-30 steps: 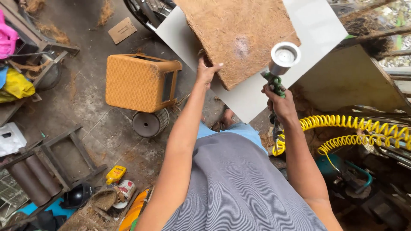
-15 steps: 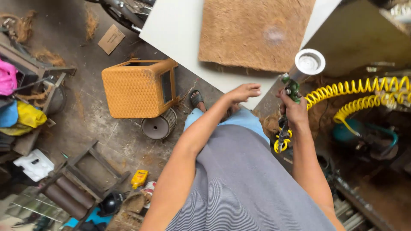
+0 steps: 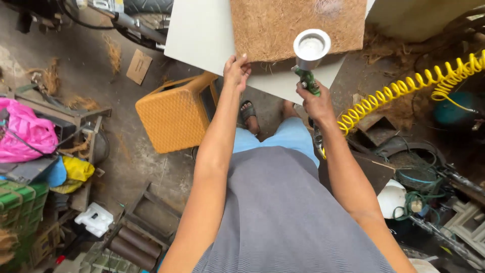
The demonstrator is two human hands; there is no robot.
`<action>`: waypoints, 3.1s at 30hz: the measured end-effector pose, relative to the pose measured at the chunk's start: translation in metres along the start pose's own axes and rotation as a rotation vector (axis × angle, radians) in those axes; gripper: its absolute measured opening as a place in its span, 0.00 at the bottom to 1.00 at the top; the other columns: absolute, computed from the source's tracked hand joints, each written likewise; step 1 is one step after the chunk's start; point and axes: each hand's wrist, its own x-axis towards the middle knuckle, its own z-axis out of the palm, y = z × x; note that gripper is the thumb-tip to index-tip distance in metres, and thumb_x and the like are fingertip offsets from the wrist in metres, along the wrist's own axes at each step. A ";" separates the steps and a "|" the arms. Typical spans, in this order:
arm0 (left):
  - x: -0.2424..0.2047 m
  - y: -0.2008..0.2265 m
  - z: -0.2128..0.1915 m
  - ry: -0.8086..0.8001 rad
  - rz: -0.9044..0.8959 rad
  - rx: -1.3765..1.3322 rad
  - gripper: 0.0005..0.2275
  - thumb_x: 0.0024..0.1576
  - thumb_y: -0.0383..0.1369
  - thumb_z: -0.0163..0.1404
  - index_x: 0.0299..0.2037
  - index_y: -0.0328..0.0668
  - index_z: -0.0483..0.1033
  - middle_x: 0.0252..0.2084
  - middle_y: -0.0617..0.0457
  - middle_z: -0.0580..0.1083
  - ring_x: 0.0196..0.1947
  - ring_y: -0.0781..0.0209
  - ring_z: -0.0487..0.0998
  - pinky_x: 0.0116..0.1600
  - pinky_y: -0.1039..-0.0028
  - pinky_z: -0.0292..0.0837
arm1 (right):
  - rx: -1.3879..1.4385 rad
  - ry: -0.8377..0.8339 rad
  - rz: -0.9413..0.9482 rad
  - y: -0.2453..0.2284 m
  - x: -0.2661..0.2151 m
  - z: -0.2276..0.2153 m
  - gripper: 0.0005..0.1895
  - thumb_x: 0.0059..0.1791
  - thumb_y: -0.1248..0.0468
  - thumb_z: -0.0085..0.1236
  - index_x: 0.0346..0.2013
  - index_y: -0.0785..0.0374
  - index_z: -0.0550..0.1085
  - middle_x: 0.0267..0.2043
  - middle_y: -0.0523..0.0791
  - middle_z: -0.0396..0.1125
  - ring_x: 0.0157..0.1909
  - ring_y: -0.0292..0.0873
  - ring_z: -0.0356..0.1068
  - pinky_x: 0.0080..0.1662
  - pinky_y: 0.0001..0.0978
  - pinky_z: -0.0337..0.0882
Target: Applying a spray coating to fibrous pads using a pneumatic spray gun and stacking them on a work surface.
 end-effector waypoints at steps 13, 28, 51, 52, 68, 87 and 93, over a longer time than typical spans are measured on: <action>-0.044 0.025 0.045 -0.197 0.102 0.032 0.18 0.51 0.23 0.62 0.50 0.45 0.73 0.39 0.42 0.77 0.41 0.44 0.82 0.50 0.54 0.81 | -0.124 -0.005 0.039 -0.020 -0.027 -0.009 0.12 0.48 0.52 0.62 0.27 0.54 0.75 0.13 0.44 0.61 0.20 0.38 0.62 0.30 0.27 0.60; -0.078 0.051 0.082 -0.291 0.155 0.061 0.17 0.51 0.24 0.62 0.49 0.46 0.74 0.37 0.43 0.77 0.39 0.45 0.83 0.52 0.52 0.81 | 0.062 0.196 0.070 0.002 -0.018 -0.058 0.17 0.51 0.55 0.60 0.20 0.59 0.70 0.10 0.44 0.56 0.13 0.37 0.60 0.22 0.25 0.59; -0.085 0.065 0.124 -0.347 0.102 -0.104 0.09 0.53 0.24 0.59 0.43 0.43 0.79 0.40 0.40 0.79 0.42 0.42 0.82 0.55 0.54 0.80 | 0.204 0.501 -0.020 0.020 0.008 -0.170 0.16 0.55 0.55 0.54 0.38 0.67 0.73 0.29 0.47 0.68 0.15 0.30 0.60 0.21 0.22 0.66; -0.088 0.064 0.129 -0.356 0.091 -0.145 0.08 0.53 0.23 0.59 0.41 0.40 0.79 0.40 0.39 0.79 0.42 0.42 0.82 0.55 0.54 0.80 | 0.257 0.513 -0.050 0.013 0.002 -0.171 0.16 0.55 0.56 0.55 0.39 0.69 0.73 0.31 0.48 0.69 0.15 0.29 0.59 0.20 0.22 0.64; -0.131 0.045 0.199 -0.430 0.019 -0.332 0.08 0.54 0.19 0.56 0.41 0.20 0.75 0.45 0.30 0.74 0.48 0.38 0.79 0.59 0.56 0.78 | 0.153 0.043 -0.303 -0.083 -0.065 -0.118 0.14 0.56 0.57 0.53 0.42 0.68 0.71 0.30 0.49 0.65 0.20 0.35 0.61 0.26 0.27 0.68; -0.144 0.030 0.220 -0.454 0.023 -0.296 0.08 0.54 0.19 0.57 0.42 0.21 0.76 0.48 0.30 0.74 0.49 0.37 0.78 0.60 0.56 0.77 | 0.094 0.176 -0.283 -0.073 -0.052 -0.111 0.12 0.53 0.57 0.55 0.27 0.56 0.68 0.16 0.42 0.58 0.20 0.36 0.62 0.30 0.25 0.63; -0.144 0.032 0.215 -0.454 0.016 -0.285 0.09 0.54 0.19 0.56 0.44 0.21 0.76 0.48 0.30 0.75 0.49 0.38 0.79 0.60 0.56 0.77 | 0.199 0.198 -0.243 -0.080 -0.054 -0.117 0.14 0.53 0.58 0.55 0.25 0.55 0.66 0.13 0.39 0.55 0.18 0.33 0.60 0.27 0.21 0.61</action>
